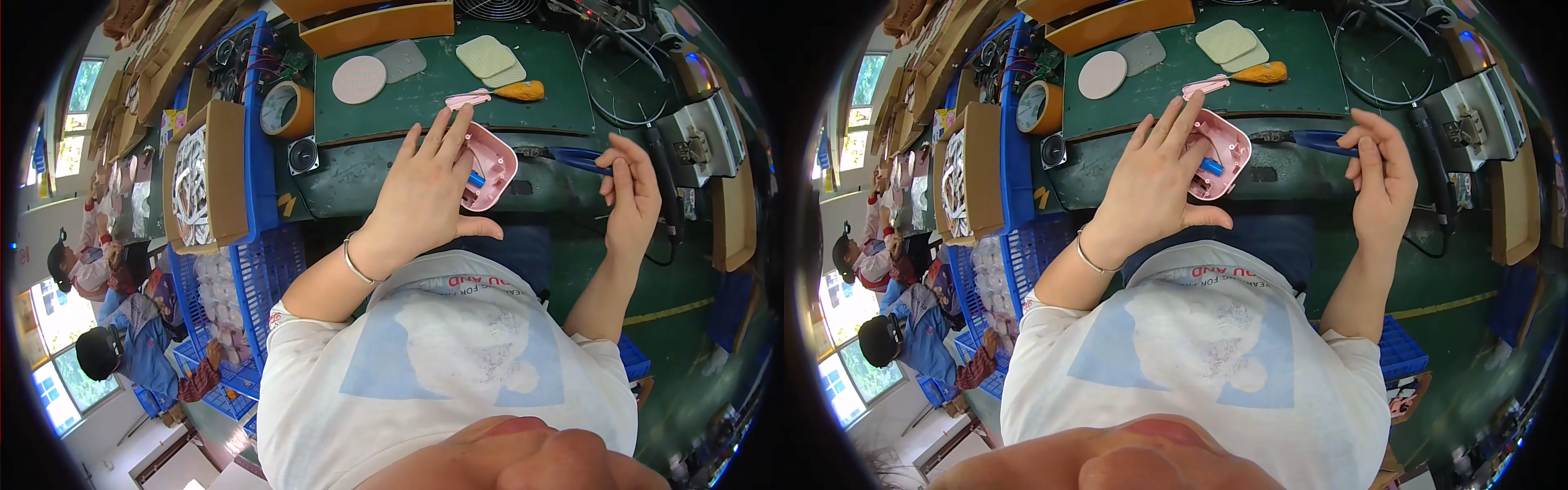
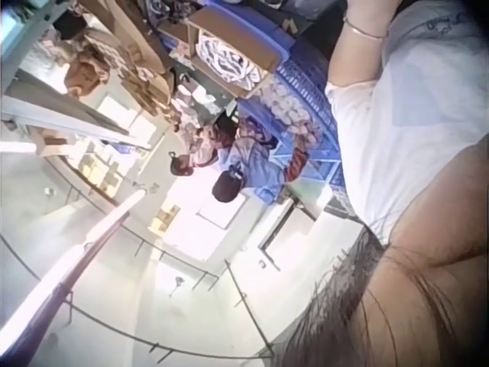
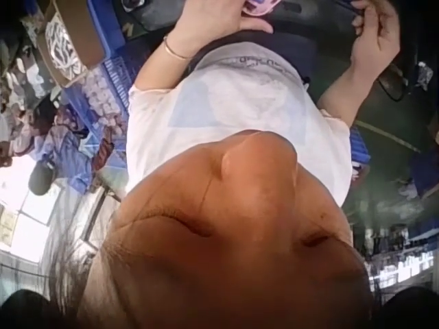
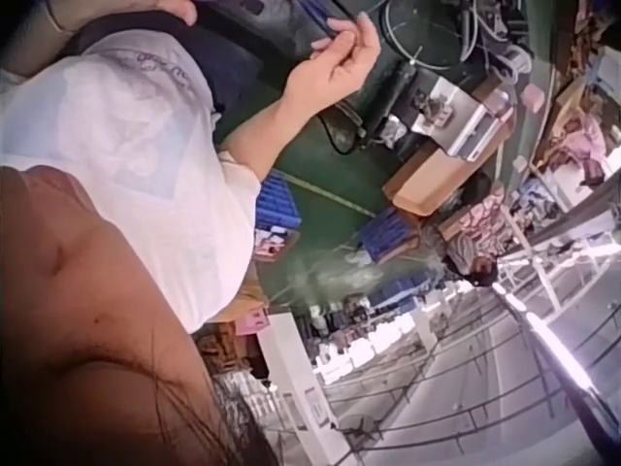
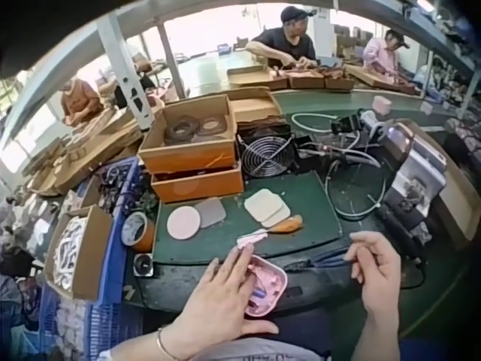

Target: Assembling a small portable light-up speaker at a factory workbench.

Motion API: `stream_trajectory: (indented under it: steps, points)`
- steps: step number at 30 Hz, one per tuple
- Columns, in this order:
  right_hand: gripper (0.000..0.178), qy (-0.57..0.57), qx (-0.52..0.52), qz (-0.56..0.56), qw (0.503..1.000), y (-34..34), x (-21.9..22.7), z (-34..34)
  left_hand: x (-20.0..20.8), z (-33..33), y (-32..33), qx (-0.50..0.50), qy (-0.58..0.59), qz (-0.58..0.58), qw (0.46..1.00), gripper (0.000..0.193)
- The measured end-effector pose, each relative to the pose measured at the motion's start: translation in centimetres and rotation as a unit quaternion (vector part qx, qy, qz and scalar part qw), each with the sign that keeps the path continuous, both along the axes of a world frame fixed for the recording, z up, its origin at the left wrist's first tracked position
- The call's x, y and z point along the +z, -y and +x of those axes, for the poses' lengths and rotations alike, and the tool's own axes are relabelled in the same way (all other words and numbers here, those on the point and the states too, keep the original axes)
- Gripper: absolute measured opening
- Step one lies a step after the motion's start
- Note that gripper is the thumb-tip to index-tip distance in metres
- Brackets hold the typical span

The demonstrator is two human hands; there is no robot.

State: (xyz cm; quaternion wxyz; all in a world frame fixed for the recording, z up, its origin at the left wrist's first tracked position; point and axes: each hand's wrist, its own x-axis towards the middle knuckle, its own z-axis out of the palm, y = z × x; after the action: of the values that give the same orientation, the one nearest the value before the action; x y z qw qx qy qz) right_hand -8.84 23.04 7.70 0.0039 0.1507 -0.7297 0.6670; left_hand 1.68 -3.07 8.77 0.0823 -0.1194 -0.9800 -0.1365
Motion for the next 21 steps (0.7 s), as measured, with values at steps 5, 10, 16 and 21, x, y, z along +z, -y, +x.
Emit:
stream_trajectory:
  steps: [5,10,16,21]
  points:
    - [0.029,0.029,-0.049,-0.066,0.996,-0.2,1.0,-1.2,0.4,-0.7,-0.3,-0.013,-0.048,-0.013,0.999,0.066]
    - [0.028,0.232,-0.021,-0.283,0.93,-1.2,-2.7,-2.3,-1.4,-1.8,0.2,-0.102,-0.137,0.062,0.983,0.039]
    - [0.025,0.295,-0.036,-0.276,0.914,-1.3,-4.1,-1.2,-1.4,-2.0,-0.2,-0.112,-0.106,0.064,0.986,0.024]
    - [0.024,0.232,-0.018,-0.185,0.955,-0.6,-2.4,-1.2,-1.4,-1.8,-0.5,-0.099,-0.082,0.024,0.991,0.022]
